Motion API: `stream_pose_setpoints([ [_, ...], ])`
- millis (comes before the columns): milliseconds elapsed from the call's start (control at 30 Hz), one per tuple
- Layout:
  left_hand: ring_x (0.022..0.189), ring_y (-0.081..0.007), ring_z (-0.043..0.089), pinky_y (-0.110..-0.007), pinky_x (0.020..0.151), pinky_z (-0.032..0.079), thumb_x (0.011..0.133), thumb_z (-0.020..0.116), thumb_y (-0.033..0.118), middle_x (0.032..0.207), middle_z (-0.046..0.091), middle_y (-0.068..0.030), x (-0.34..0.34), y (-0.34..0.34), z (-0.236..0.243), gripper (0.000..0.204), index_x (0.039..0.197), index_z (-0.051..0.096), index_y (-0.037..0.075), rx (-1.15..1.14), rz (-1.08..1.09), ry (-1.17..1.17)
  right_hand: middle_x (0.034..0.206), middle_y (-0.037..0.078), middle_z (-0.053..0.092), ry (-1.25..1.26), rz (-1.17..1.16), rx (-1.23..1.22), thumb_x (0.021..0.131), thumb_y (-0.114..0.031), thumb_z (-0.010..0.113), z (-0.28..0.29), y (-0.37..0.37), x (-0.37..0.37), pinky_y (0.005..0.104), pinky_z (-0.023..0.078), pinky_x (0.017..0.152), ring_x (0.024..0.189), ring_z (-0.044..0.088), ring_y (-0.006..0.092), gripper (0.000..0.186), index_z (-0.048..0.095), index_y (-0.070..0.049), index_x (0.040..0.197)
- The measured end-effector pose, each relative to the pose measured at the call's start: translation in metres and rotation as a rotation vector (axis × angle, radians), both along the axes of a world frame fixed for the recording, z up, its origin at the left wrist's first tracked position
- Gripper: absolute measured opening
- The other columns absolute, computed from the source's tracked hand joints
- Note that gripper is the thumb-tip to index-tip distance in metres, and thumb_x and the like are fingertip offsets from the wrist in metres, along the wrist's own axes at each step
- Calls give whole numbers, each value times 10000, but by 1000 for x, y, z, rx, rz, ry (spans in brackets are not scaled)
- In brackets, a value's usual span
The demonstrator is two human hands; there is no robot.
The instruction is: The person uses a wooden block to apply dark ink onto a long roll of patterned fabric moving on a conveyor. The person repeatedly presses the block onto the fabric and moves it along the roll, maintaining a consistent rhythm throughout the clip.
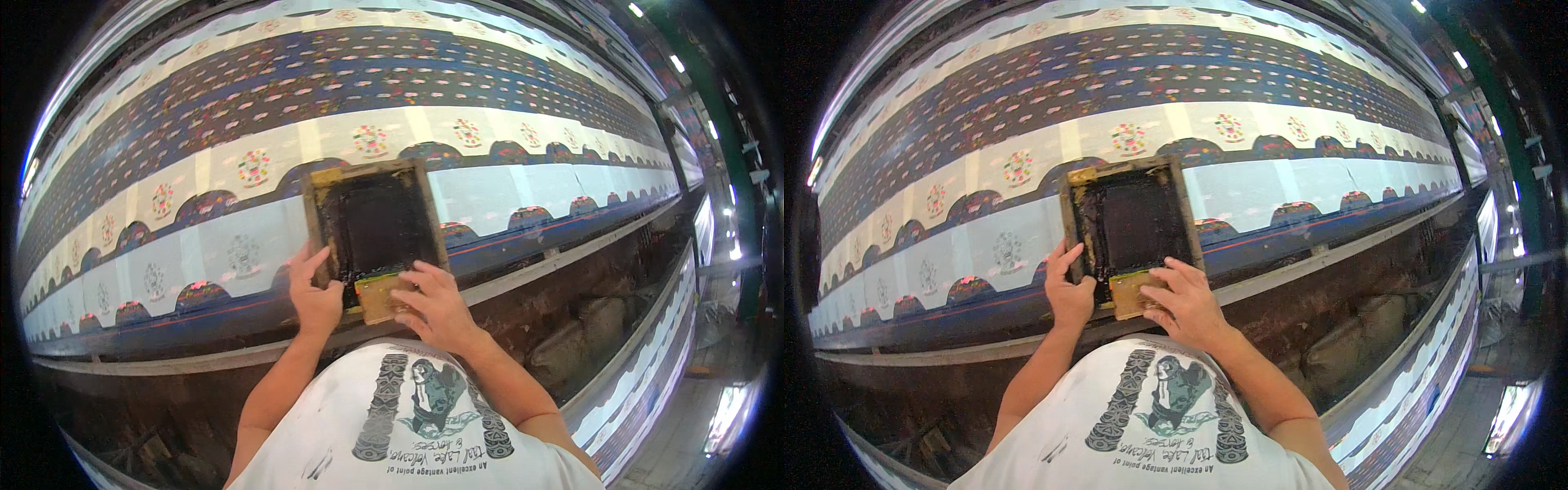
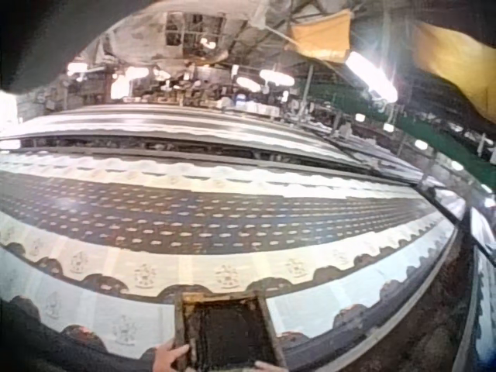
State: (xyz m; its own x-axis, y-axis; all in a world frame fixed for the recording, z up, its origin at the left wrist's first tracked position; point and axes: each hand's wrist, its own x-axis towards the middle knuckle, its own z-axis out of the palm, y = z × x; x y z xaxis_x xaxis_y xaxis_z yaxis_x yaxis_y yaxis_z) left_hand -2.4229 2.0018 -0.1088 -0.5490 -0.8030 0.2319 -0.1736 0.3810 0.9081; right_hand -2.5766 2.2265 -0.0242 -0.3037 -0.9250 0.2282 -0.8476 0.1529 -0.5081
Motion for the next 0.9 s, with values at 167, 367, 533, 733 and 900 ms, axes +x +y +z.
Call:
stream_pose_setpoints([
  [167, 1548, -424, 565, -485, 1323, 383, 760, 680, -107, 1644, 601, -300, -16, 15, 7, 519, 1245, 801, 31, 55, 13, 119, 1484, 180, 689, -219, -317, -187, 977, -162, 859, -25, 44, -29, 542, 475, 1220, 1442, 603, 422, 402, 781, -81, 1362],
  [367, 1552, -409, 555, -493, 1307, 393, 765, 668, -129, 1652, 593, -292, -78, 75, 4, 444, 1152, 794, 47, 85, -13, 293, 1474, 166, 724, -315, -374, -241, 970, -78, 829, -32, 105, -90, 514, 474, 1230, 1429, 636, 404, 390, 793, -70, 1358],
  [533, 1534, -409, 564, -475, 1298, 404, 765, 675, -122, 1655, 594, -281, -148, 131, -6, 423, 1116, 815, 68, 70, 37, 238, 1470, 161, 732, -278, -393, -252, 960, -62, 826, -39, 156, -149, 529, 461, 1241, 1453, 621, 409, 382, 801, -62, 1341],
  [733, 1528, -396, 574, -462, 1286, 419, 764, 696, -101, 1662, 599, -274, -201, 171, -14, 396, 1104, 820, 60, 116, 55, 198, 1448, 179, 707, -54, -243, -234, 929, -31, 838, -32, 194, -195, 563, 498, 1188, 1403, 632, 472, 381, 777, -54, 1305],
  [900, 1560, -374, 562, -445, 1292, 410, 773, 697, -111, 1670, 598, -272, -216, 183, -15, 406, 1128, 819, 43, 135, 61, 167, 1410, 173, 716, -32, 11, -154, 906, -65, 867, -19, 196, -210, 554, 545, 1139, 1387, 651, 446, 393, 777, -51, 1289],
])
